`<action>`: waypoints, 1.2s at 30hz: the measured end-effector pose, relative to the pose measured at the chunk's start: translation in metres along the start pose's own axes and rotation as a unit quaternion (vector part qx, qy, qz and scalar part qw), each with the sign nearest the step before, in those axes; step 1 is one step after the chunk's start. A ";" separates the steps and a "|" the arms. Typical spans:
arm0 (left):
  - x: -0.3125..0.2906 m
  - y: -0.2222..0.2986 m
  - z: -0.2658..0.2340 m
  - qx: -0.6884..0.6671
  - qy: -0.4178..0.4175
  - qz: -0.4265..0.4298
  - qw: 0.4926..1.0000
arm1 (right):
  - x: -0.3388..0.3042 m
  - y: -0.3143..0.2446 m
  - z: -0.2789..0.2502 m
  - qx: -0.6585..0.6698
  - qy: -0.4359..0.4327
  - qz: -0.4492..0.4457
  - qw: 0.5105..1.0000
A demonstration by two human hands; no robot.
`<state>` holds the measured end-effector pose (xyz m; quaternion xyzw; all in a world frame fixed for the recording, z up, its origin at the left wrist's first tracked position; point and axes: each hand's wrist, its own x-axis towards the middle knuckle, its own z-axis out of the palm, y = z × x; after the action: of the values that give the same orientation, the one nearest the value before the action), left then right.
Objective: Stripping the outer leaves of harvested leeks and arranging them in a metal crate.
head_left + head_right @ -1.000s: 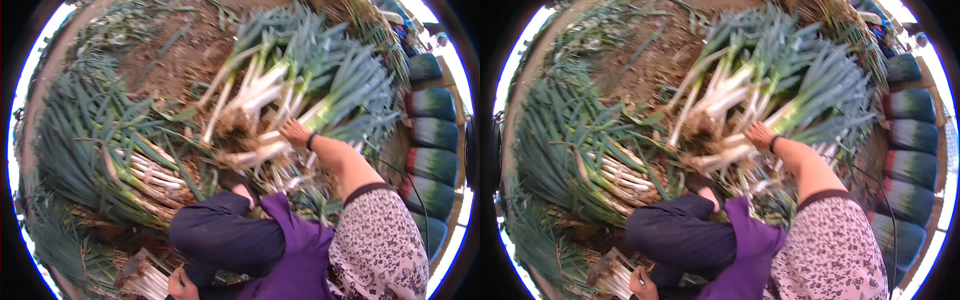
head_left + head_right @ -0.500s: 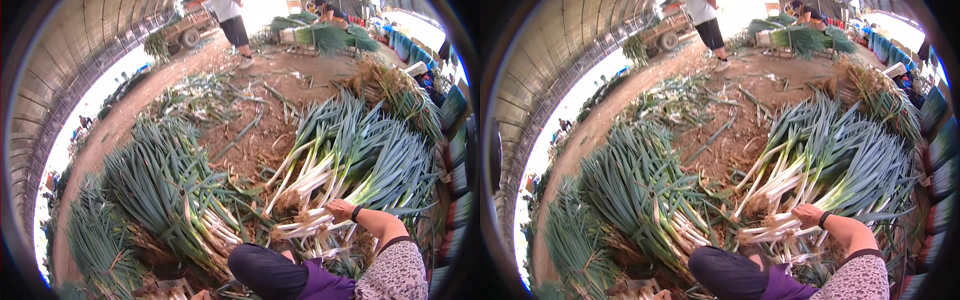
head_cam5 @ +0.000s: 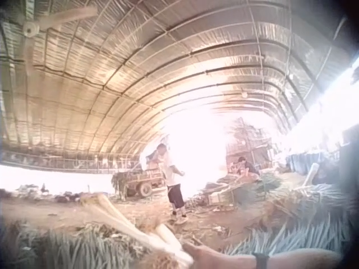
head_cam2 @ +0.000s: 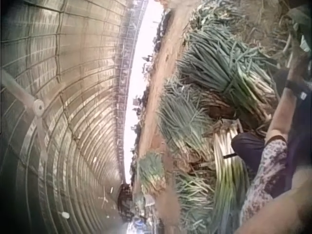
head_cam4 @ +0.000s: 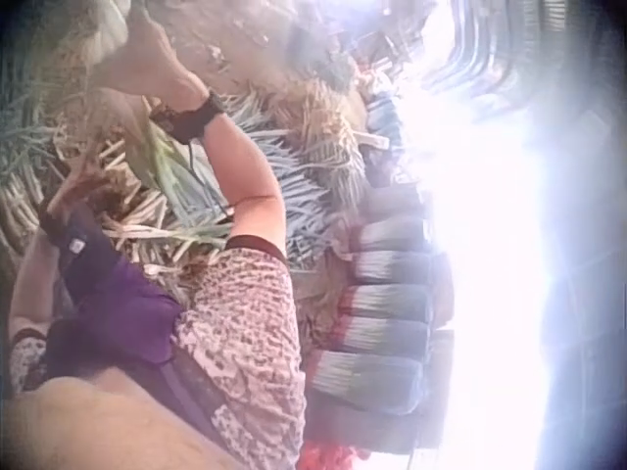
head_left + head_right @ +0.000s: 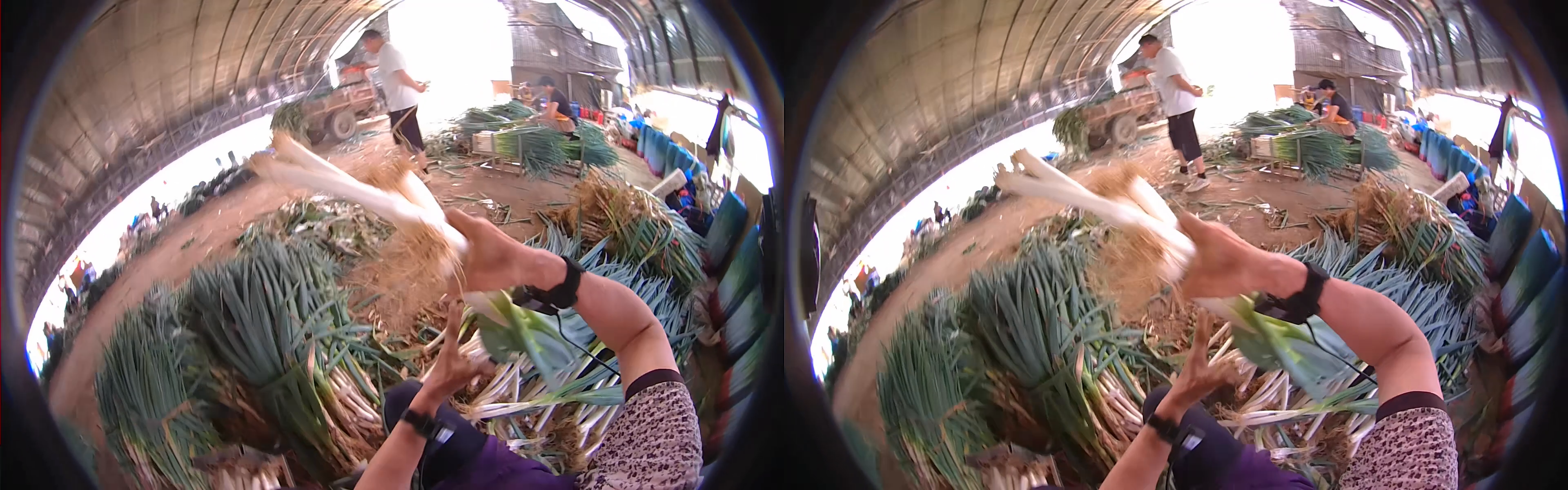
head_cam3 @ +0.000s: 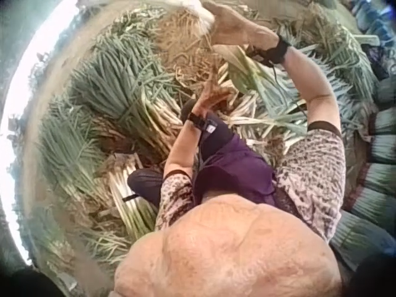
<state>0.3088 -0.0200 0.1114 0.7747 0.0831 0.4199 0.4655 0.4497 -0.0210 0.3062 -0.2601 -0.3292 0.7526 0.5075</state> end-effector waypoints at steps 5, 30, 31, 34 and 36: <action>-0.005 0.032 -0.028 -0.252 0.090 -0.129 0.955 | 0.067 0.029 0.052 -0.011 -0.206 0.084 0.975; -0.155 0.028 0.009 -0.847 0.355 -0.195 0.346 | 0.132 0.320 -0.045 -0.658 0.060 0.578 0.479; -0.160 0.015 0.013 -0.856 0.361 -0.187 0.318 | 0.133 0.334 -0.057 -0.631 0.052 0.613 0.473; -0.184 -0.030 0.016 -0.873 0.349 -0.215 0.264 | 0.138 0.359 -0.094 -0.489 0.085 0.682 0.537; -0.207 -0.076 0.021 -0.788 0.457 -0.219 0.350 | 0.145 0.373 -0.125 -0.490 0.063 0.689 0.530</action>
<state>0.2129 -0.0989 -0.0721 -0.3061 0.0805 0.4647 0.8270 0.2687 0.0436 -0.0670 -0.6609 -0.3326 0.5707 -0.3563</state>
